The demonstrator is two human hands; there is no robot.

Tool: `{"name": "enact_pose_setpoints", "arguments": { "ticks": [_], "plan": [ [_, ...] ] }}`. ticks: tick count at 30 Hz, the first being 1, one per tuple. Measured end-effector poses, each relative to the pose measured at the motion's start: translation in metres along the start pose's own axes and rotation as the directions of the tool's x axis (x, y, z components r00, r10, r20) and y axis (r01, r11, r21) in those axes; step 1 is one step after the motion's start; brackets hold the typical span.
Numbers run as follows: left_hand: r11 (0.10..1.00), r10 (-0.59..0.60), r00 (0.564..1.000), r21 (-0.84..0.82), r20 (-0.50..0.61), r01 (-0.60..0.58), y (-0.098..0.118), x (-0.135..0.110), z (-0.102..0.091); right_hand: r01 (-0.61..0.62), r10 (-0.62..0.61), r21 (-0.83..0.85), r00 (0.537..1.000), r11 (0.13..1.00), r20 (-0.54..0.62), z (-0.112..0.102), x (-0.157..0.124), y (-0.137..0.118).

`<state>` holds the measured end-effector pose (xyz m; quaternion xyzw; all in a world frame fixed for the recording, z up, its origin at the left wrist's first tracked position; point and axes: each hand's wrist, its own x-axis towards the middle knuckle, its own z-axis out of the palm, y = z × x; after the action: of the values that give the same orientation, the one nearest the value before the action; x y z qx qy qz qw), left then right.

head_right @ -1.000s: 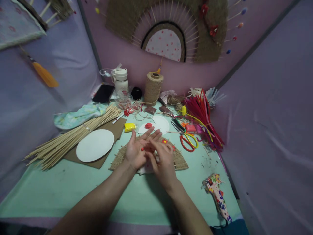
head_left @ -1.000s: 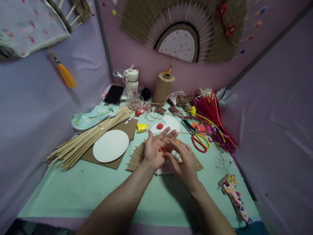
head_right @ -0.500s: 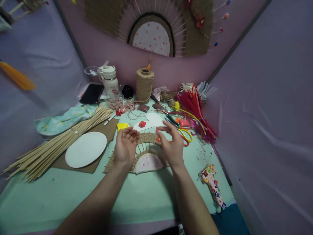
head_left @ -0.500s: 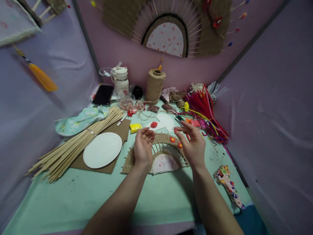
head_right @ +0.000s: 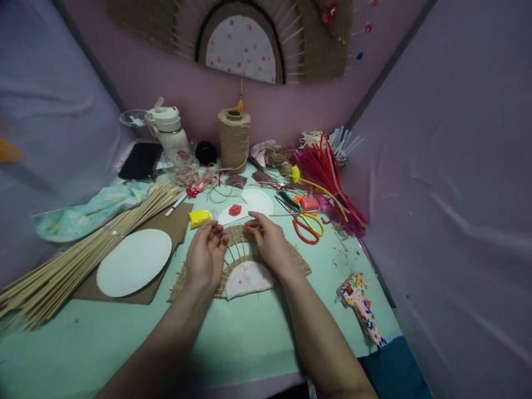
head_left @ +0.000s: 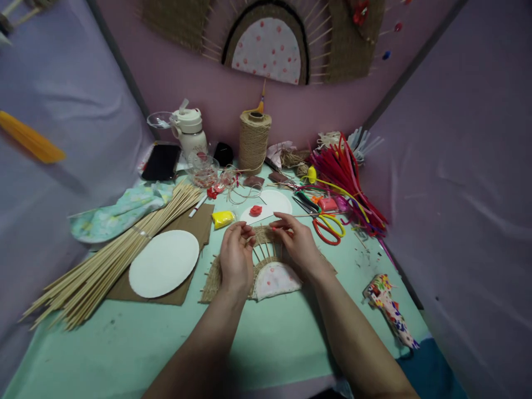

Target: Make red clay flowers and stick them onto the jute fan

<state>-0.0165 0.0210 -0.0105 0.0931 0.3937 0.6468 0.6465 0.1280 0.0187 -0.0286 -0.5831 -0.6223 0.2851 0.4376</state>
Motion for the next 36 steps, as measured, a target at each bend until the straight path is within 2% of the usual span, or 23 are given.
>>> {"name": "enact_pose_setpoints", "arguments": {
  "ticks": [6, 13, 27, 36],
  "plan": [
    [1.000, -0.015, 1.000, 0.010, 0.018, 0.015, -0.001, 0.000, -0.001, 0.063, -0.048, -0.210, 0.996, 0.976, 0.076, 0.009, -0.002, 0.008],
    [0.999, -0.023, 1.000, 0.031, 0.011, 0.023, 0.000, 0.000, -0.001, 0.084, -0.066, -0.201, 0.993, 0.976, 0.094, 0.013, 0.001, 0.008],
    [0.999, 0.016, 1.000, 0.035, 0.004, -0.016, 0.001, 0.001, -0.001, 0.126, -0.095, -0.316, 0.989, 0.940, 0.112, 0.029, 0.011, 0.009],
    [0.998, 0.030, 1.000, 0.060, 0.009, -0.031, 0.003, 0.004, -0.003, 0.134, -0.099, -0.391, 0.989, 0.911, 0.107, 0.028, 0.012, 0.007]
  ]
}}
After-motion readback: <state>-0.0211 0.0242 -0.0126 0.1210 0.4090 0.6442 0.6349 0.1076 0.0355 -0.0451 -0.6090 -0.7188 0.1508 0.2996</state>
